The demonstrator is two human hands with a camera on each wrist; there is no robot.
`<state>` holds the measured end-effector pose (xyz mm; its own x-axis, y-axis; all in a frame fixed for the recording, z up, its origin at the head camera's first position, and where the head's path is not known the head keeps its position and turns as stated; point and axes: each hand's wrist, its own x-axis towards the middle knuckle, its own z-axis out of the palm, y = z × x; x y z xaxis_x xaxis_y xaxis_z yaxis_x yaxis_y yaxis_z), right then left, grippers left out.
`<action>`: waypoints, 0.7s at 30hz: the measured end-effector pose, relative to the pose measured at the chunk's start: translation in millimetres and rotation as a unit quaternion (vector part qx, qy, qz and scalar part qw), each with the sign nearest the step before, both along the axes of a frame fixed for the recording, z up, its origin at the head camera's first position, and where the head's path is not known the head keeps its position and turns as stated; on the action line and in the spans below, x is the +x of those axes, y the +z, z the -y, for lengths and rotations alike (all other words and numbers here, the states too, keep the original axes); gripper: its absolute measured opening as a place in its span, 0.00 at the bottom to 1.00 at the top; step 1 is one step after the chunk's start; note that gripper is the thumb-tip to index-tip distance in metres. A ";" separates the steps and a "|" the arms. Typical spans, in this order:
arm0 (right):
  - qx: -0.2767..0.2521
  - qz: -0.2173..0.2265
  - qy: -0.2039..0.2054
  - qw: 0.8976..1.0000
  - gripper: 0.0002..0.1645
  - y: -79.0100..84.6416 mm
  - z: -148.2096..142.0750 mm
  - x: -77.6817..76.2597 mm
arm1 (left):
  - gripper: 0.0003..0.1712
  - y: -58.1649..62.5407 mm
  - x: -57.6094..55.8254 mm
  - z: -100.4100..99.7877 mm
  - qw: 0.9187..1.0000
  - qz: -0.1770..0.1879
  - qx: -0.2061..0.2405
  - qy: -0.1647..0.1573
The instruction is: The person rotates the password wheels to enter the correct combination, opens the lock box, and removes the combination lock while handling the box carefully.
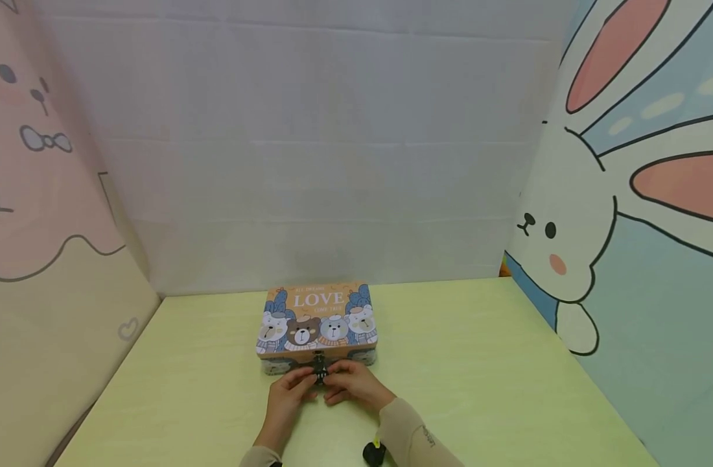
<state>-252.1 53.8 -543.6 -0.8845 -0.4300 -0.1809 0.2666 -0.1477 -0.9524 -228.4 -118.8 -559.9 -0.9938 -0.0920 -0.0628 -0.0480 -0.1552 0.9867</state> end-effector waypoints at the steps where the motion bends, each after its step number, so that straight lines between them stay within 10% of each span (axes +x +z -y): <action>1: 0.001 -0.002 -0.001 1.000 0.09 -0.1 0.3 0.0 | 0.18 0.0 -0.2 0.3 1.000 0.002 0.000 -0.001; 21: 0.030 -0.014 -0.018 0.999 0.06 -3.4 3.3 -0.9 | 0.19 -0.1 -0.5 0.3 1.000 0.014 0.009 -0.004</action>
